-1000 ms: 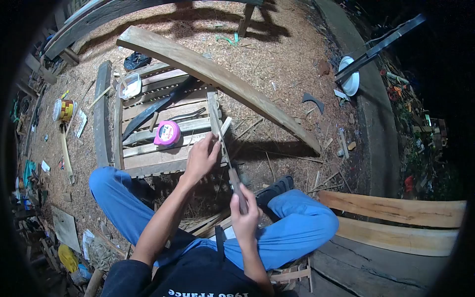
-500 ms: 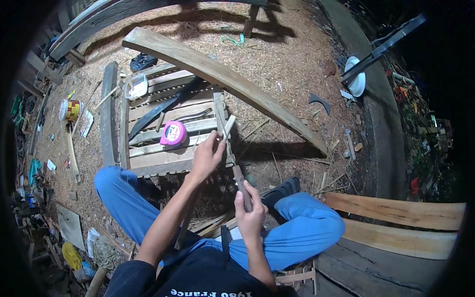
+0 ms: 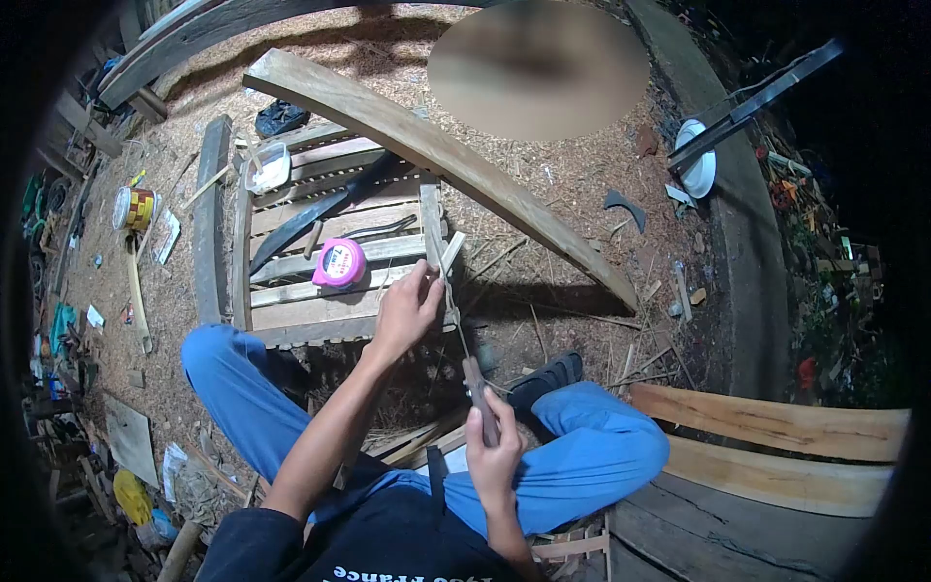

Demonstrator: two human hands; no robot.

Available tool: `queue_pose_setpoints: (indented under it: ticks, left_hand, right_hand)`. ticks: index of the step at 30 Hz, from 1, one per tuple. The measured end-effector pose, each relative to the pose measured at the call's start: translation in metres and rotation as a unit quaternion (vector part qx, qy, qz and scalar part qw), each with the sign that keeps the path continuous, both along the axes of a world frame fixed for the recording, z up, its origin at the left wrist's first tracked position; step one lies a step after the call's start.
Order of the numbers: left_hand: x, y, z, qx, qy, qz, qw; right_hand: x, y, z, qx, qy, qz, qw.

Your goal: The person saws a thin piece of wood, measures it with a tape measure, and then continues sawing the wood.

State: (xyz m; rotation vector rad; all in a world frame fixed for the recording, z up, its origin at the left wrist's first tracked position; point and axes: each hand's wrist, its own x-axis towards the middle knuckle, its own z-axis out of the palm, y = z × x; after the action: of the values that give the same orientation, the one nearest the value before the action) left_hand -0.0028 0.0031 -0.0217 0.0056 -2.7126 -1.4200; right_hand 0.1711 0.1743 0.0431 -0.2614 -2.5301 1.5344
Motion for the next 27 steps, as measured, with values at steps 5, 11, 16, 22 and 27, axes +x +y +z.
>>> queue_pose_setpoints:
  ticks: [5, 11, 16, 22, 27]
  left_hand:
    - [0.004, 0.003, 0.000, -0.015, 0.025, 0.002, 1.000]
    - [0.001, 0.001, -0.001, -0.009, 0.034, 0.006, 0.999]
    - [0.002, 0.002, -0.004, -0.031, 0.048, 0.007, 0.998]
    - [0.002, 0.000, 0.004, 0.013, 0.006, 0.005, 1.000]
    - [0.002, 0.002, 0.002, 0.041, 0.039, 0.014, 0.998]
  right_hand:
    - [-0.028, -0.014, -0.002, 0.023, 0.009, 0.009, 1.000]
    - [-0.017, 0.000, -0.004, -0.008, -0.007, 0.002, 1.000]
    - [-0.038, -0.014, -0.001, 0.026, 0.024, 0.007, 0.999]
    - [-0.011, 0.003, -0.008, 0.000, 0.010, 0.003, 1.000]
    - [-0.033, -0.010, -0.005, 0.012, 0.009, -0.001, 1.000]
